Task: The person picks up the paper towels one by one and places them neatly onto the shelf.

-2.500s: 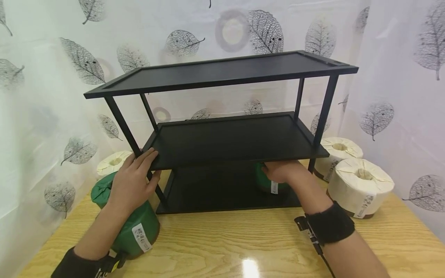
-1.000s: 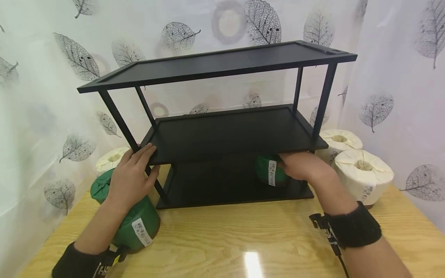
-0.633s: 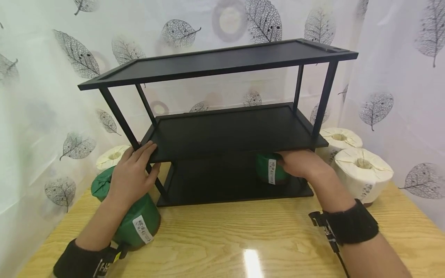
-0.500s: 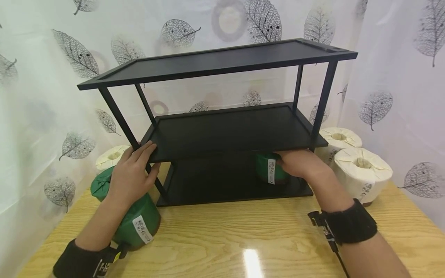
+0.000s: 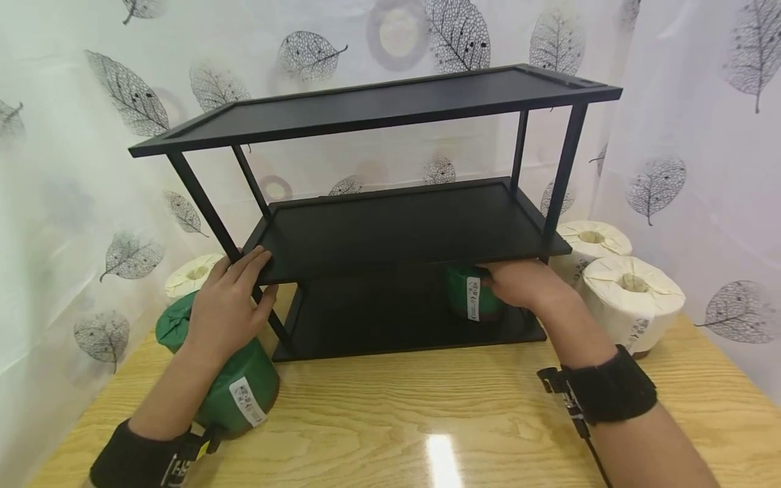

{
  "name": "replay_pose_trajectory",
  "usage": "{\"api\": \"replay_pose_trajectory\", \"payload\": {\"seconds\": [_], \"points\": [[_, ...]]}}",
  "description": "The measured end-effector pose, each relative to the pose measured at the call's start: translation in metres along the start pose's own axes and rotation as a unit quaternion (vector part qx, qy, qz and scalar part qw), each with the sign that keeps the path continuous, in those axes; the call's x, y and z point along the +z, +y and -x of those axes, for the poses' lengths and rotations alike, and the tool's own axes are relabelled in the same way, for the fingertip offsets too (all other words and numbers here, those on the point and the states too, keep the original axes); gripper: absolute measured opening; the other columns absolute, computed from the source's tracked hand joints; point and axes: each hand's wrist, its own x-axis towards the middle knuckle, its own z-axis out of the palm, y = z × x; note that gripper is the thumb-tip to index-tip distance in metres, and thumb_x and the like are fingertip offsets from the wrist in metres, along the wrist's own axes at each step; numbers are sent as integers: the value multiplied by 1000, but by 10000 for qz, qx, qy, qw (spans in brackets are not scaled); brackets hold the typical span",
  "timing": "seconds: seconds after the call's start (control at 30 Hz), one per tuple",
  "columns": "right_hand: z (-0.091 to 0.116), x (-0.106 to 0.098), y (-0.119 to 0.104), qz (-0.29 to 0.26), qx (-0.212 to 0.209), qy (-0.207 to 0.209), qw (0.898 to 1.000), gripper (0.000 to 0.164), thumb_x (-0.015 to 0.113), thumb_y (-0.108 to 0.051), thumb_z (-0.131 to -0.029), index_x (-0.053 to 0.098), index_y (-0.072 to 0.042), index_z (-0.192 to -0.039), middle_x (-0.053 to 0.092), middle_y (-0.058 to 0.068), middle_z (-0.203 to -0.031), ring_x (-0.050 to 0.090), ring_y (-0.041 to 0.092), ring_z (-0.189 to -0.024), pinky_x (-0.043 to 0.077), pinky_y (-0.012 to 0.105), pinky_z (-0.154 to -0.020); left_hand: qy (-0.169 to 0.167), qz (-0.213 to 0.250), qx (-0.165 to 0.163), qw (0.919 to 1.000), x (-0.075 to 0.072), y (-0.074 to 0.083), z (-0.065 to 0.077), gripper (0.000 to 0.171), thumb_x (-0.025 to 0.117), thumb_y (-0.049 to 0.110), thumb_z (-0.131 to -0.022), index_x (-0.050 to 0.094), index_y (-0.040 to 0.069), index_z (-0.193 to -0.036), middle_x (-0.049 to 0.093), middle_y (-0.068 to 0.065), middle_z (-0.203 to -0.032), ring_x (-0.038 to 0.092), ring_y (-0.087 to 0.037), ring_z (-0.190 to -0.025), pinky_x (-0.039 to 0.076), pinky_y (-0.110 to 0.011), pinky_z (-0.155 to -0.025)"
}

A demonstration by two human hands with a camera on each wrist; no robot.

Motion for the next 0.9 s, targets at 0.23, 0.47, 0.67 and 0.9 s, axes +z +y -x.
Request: {"api": "replay_pose_trajectory", "payload": {"seconds": [0.23, 0.47, 0.67, 0.9], "points": [[2, 4, -3, -25, 11, -67, 10000, 50, 72, -4, -89, 57, -7, -137, 55, 20, -135, 56, 40, -121, 46, 57, -100, -91, 42, -21, 9999, -2, 1, 6, 47, 75, 16, -85, 64, -5, -125, 64, -24, -130, 61, -46, -113, 49, -54, -97], [-1, 3, 0, -74, 93, -132, 9998, 46, 71, -4, -88, 59, -6, -132, 57, 20, -128, 58, 37, -113, 47, 56, -96, -116, 50, 26, 9999, -3, 1, 3, 47, 74, 15, -84, 64, -7, -124, 65, -25, -128, 63, -45, -112, 48, -54, -97], [-7, 1, 5, 16, -39, 104, 9999, 46, 74, -1, -85, 60, -4, -129, 56, 21, -128, 57, 39, -113, 46, 57, -96, -180, -1, -25, 9998, -3, -1, -6, 47, 73, 16, -86, 63, -6, -127, 63, -24, -130, 62, -43, -115, 46, -53, -100], [-5, -6, 0, -33, 4, -184, 9998, 46, 70, -5, -90, 57, -4, -134, 52, 24, -135, 54, 42, -121, 42, 59, -102, -163, 35, -58, 9998, -1, 1, -6, 48, 74, 15, -85, 63, -6, -127, 63, -24, -130, 61, -46, -113, 47, -54, -99]]}}
